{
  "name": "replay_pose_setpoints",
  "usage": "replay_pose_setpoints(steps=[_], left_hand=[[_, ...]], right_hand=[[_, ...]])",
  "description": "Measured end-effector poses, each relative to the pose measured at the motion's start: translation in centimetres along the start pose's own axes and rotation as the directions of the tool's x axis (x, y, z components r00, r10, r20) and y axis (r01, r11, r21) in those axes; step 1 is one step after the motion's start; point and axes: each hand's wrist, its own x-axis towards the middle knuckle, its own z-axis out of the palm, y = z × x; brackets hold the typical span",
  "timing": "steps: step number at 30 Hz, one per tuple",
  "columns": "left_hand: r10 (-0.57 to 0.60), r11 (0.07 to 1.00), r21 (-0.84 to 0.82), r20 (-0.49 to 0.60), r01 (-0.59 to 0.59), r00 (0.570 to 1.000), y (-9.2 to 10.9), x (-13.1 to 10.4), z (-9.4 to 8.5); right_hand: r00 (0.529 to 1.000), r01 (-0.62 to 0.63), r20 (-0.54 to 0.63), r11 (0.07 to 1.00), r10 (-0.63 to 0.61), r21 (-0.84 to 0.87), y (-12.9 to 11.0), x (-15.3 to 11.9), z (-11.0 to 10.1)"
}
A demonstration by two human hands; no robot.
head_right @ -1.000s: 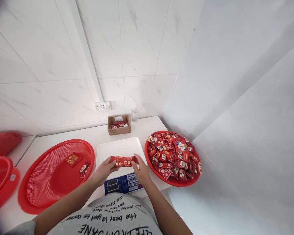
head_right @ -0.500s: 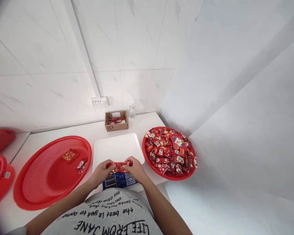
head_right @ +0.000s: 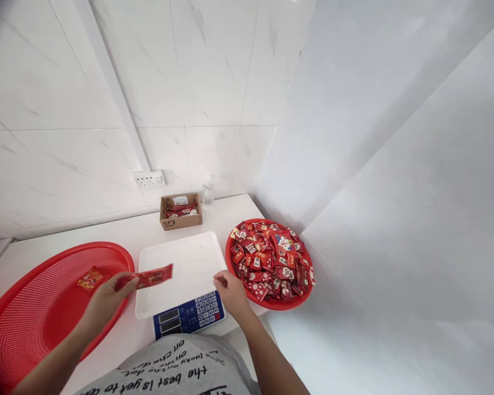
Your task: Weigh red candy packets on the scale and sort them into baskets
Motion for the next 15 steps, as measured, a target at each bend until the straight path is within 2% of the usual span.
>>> replay_pose_setpoints(steps=[2,4,6,10,13,15], left_hand=[[0.069,0.973,0.228,-0.124,-0.039,0.990,-1.1,0.4,-2.2],[0.088,0.926,0.378,-0.169,-0.018,0.982,-2.6,0.7,-3.9],[0.072,0.893,0.450,-0.187,0.020,0.980,-4.1,0.8,-4.8],[0.030,0.866,0.491,-0.241,0.095,0.970,-6.7,0.8,-5.2],[-0.002,0.848,0.510,-0.268,0.144,0.963,-8.1,0.9,-5.2],[-0.019,0.834,0.532,-0.242,0.148,0.970,-8.7,0.9,-5.1]], right_hand=[[0.992,0.058,-0.103,0.983,-0.077,-0.173,0.9,0.1,-1.9],[0.980,0.044,-0.173,0.955,-0.098,-0.294,2.0,0.2,-3.9],[0.969,0.008,-0.226,0.927,-0.100,-0.375,3.1,0.2,-5.4],[0.951,-0.028,-0.282,0.868,-0.130,-0.496,5.2,0.4,-7.0],[0.947,-0.050,-0.292,0.835,-0.136,-0.548,6.2,0.5,-7.1],[0.950,-0.071,-0.287,0.810,-0.123,-0.581,6.7,0.7,-6.9]])
